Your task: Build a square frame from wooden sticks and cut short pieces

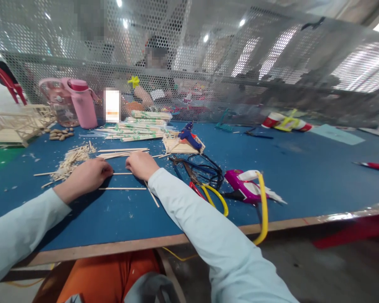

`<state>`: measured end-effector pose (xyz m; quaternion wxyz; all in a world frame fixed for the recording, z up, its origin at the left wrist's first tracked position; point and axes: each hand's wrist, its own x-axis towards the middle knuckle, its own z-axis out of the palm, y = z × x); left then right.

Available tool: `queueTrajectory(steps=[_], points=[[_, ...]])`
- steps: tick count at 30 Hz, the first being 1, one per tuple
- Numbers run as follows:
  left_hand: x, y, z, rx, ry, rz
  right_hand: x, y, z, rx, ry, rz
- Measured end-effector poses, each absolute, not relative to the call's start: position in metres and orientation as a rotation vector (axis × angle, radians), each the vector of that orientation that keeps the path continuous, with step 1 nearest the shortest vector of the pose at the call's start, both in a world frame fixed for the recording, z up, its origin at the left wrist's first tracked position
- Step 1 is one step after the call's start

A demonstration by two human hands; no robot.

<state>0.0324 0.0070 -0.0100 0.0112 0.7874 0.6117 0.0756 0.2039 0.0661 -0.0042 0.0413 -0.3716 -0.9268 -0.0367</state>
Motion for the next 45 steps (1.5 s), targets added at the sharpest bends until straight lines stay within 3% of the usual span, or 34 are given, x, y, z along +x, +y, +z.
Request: queueTrajectory(steps=[13, 22, 28, 30, 36, 45], points=[[0.032, 0.007, -0.012, 2.484, 1.939, 0.211, 0.198, 0.063, -0.003, -1.249, -2.774, -0.196], [0.033, 0.003, -0.007, 2.459, 1.904, 0.330, 0.252, 0.083, 0.016, -1.646, -2.460, -0.120], [0.041, -0.013, 0.001, 2.588, 1.541, 0.220, 0.278, 0.071, 0.024, -1.952, -2.355, -0.067], [0.042, -0.016, 0.000, 2.599, 1.459, 0.193, 0.279, 0.062, 0.028, -1.919, -2.435, 0.035], [0.040, -0.014, -0.002, 2.612, 1.328, 0.199, 0.259, 0.030, 0.037, -1.598, -2.952, 0.828], [0.039, -0.013, -0.001, 2.590, 1.259, 0.204, 0.246, 0.026, 0.028, -1.777, -2.886, 0.433]])
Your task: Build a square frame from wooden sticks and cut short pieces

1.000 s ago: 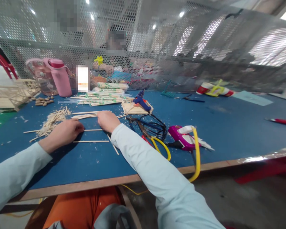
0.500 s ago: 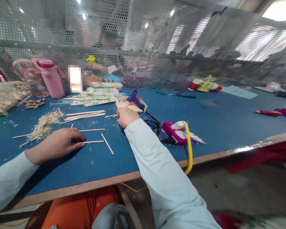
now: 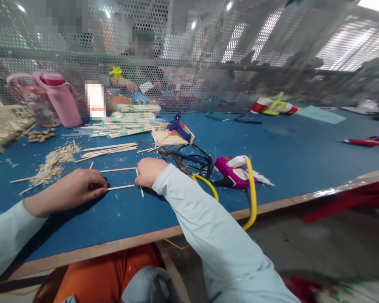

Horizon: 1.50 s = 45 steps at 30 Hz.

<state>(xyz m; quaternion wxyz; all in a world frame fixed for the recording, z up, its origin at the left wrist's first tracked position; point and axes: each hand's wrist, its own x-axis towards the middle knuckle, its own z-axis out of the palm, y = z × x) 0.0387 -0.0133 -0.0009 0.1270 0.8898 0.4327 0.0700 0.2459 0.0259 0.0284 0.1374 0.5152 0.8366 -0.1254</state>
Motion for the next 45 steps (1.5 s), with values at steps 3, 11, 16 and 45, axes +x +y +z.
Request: queueTrajectory(steps=[3, 11, 16, 45], points=[[0.039, -0.012, -0.002, 2.583, 1.255, 0.203, 0.247, 0.032, 0.025, 1.533, 2.419, -0.409], [0.040, -0.015, -0.001, 2.564, 1.224, 0.220, 0.246, 0.037, 0.020, 1.574, 2.424, -0.526], [0.041, -0.017, 0.000, 2.554, 1.229, 0.216, 0.244, 0.040, 0.017, 1.590, 2.447, -0.538], [0.043, -0.019, 0.000, 2.482, 1.296, 0.203, 0.242, 0.044, 0.013, 1.609, 2.511, -0.506]])
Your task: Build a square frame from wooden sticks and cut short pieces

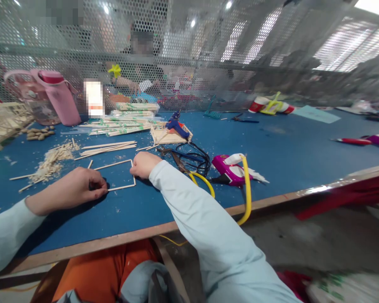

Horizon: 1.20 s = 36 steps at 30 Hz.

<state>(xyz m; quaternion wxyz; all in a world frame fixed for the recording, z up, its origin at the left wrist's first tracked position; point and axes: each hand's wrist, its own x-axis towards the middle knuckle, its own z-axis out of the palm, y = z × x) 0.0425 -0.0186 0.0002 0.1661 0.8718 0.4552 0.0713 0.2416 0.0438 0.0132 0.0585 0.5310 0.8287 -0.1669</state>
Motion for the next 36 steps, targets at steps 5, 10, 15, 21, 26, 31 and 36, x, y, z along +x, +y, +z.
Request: queueTrajectory(steps=[5, 10, 15, 21, 26, 31, 36], points=[[0.0442, -0.0202, 0.0017, 2.445, 1.331, 0.214, 0.2415, 0.0440, 0.0126, 1.616, 2.507, -0.510], [0.0439, -0.0200, 0.0015, 2.444, 1.319, 0.209, 0.2409, 0.0439, 0.0123, 1.614, 2.503, -0.522], [0.0441, -0.0211, 0.0025, 2.443, 1.295, 0.181, 0.2406, 0.0437, 0.0132, 1.613, 2.504, -0.537], [0.0431, -0.0217, 0.0028, 2.458, 1.270, 0.213, 0.2408, 0.0438, 0.0129, 1.609, 2.504, -0.537], [0.0413, -0.0197, 0.0011, 2.474, 1.279, 0.186, 0.2406, 0.0438, 0.0130, 1.610, 2.507, -0.522], [0.0441, -0.0204, -0.0001, 2.488, 1.306, 0.200, 0.2393, 0.0427, 0.0137, 1.624, 2.514, -0.482], [0.0374, -0.0151, 0.0080, 2.360, 1.375, 0.378, 0.2434, 0.0442, 0.0129, 1.627, 2.588, -0.434]])
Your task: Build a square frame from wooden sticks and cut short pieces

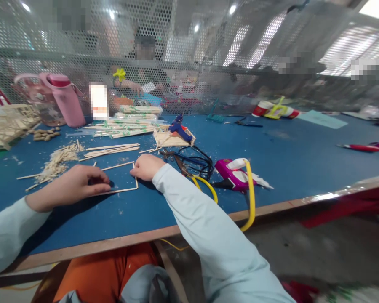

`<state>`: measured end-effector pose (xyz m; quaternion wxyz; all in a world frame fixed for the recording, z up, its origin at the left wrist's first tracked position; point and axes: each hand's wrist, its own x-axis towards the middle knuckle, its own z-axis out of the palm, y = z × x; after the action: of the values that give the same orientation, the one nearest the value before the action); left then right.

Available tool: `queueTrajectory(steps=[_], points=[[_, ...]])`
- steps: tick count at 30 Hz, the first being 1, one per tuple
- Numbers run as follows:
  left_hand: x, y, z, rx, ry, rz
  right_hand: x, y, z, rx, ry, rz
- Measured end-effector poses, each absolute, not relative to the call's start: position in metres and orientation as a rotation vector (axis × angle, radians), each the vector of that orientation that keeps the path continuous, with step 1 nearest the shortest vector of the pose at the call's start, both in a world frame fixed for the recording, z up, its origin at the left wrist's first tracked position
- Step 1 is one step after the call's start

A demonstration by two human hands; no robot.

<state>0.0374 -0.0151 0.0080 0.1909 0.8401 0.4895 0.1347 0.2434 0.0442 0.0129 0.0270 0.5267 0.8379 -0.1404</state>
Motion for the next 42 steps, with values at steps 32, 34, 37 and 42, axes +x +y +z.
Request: queueTrajectory(steps=[32, 34, 37, 42], points=[[0.001, 0.020, -0.008, 2.314, 1.820, 0.257, 0.180, 0.043, -0.015, 1.463, 2.976, 0.075], [0.001, 0.019, -0.007, 2.309, 1.820, 0.248, 0.180, 0.043, -0.016, 1.465, 2.977, 0.071], [0.002, 0.017, -0.005, 2.299, 1.812, 0.243, 0.180, 0.043, -0.017, 1.473, 2.983, 0.074], [0.003, 0.015, -0.005, 2.279, 1.818, 0.253, 0.180, 0.043, -0.019, 1.494, 2.988, 0.093]])
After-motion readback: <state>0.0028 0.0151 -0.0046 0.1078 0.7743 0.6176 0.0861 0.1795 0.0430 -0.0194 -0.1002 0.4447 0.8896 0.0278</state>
